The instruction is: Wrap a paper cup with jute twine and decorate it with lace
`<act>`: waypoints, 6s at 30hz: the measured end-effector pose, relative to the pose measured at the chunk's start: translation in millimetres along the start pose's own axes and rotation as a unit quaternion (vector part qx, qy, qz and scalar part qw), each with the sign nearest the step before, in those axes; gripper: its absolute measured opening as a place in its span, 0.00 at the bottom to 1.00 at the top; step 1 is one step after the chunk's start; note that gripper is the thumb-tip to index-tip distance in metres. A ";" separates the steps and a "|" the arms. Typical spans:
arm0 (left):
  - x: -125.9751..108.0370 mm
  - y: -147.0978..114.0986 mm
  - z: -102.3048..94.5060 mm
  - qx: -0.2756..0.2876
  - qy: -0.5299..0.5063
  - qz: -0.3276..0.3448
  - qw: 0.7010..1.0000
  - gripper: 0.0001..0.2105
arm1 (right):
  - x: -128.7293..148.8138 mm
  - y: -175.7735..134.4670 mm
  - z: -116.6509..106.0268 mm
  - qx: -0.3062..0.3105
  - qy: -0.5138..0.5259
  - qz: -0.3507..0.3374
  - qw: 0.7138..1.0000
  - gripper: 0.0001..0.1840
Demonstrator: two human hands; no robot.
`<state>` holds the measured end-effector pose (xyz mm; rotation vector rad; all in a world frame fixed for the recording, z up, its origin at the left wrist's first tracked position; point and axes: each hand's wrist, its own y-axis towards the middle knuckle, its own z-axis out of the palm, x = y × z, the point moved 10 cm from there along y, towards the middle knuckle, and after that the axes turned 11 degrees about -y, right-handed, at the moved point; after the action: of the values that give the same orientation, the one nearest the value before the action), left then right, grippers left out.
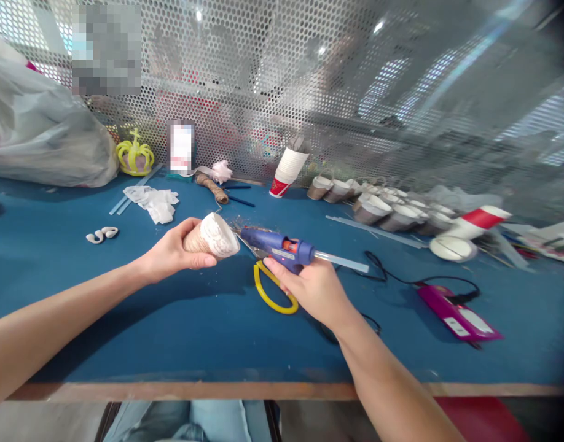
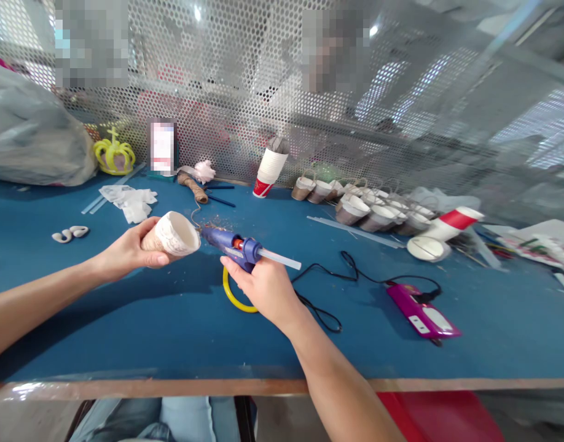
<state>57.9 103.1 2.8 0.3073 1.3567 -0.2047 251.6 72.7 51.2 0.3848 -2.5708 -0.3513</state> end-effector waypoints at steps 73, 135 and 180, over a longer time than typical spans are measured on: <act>-4.3 4.1 -12.4 -0.014 -0.020 0.043 0.999 0.32 | 1.8 -0.1 18.4 0.138 0.355 0.073 0.922 0.16; 13.3 -0.1 11.2 0.097 -0.045 -0.058 0.993 0.34 | -7.7 5.0 17.9 0.152 0.190 0.055 0.968 0.15; 9.1 3.4 -0.2 0.014 -0.028 -0.011 0.999 0.30 | -4.4 2.1 19.2 0.100 0.137 0.083 0.982 0.21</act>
<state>60.7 106.7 -5.8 0.3077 1.3026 -0.2501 244.8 79.4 33.8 0.2656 -2.3519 0.0215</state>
